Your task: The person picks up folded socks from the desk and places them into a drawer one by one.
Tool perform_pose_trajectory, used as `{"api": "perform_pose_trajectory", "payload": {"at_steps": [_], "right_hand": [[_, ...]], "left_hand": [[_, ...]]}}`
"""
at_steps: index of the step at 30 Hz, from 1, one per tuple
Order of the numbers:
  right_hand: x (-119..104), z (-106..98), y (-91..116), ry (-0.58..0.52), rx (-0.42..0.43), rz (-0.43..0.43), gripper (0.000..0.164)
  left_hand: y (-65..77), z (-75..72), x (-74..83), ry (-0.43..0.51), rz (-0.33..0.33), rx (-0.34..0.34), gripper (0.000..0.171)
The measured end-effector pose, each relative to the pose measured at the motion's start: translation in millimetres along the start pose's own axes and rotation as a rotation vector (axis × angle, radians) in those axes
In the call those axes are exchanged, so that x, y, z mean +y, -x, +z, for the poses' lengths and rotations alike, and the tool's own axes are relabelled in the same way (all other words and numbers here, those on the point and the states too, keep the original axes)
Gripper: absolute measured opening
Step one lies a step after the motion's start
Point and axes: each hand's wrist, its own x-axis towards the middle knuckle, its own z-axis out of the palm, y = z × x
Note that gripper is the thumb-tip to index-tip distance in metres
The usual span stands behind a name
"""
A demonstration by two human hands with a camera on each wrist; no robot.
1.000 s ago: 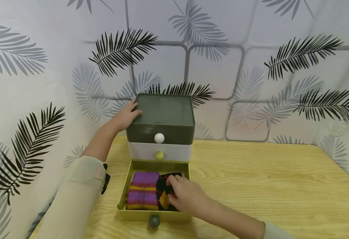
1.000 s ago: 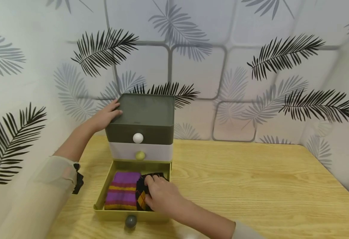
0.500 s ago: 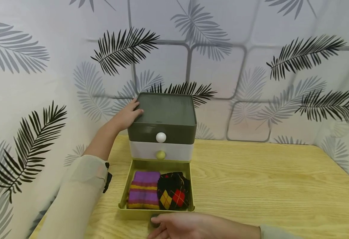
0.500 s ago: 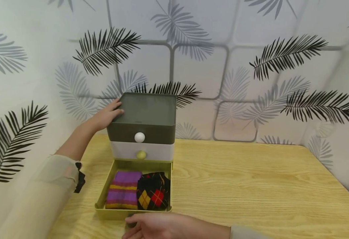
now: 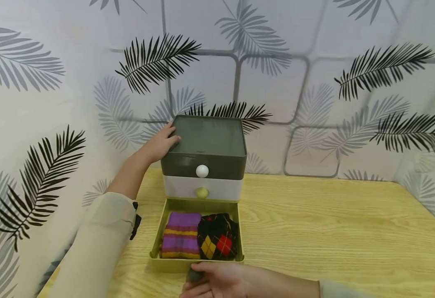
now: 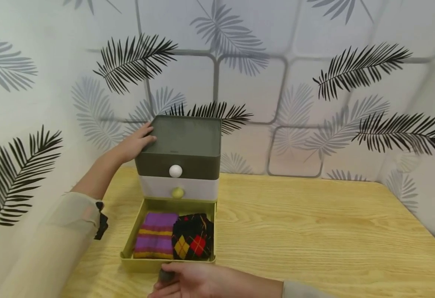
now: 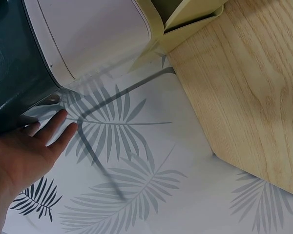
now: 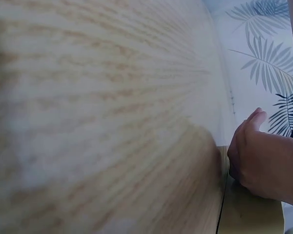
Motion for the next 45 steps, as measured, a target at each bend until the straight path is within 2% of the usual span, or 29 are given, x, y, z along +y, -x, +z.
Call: {"api": "perform_pose_trajectory", "payload": {"at_steps": [12,19,28,45], "right_hand": [[-18.1,-7.7,-4.2,-0.041,0.018,-0.074,0.040],[-30.5,-16.5,-12.1,-0.051,0.066,-0.153,0.039],[-48.0,-25.2,-23.0,-0.104,0.128,-0.200,0.038],[-86.6,-40.2,-51.7,-0.313,0.215,-0.306,0.042]], "left_hand": [[-0.4,-1.1,2.3,-0.006,0.003,-0.001,0.058],[0.2,-0.6,3.0,-0.007,0.006,-0.002,0.059],[1.8,0.2,1.9,0.003,0.002,-0.002,0.059],[2.3,-0.5,0.2,0.000,0.009,0.005,0.059]]}}
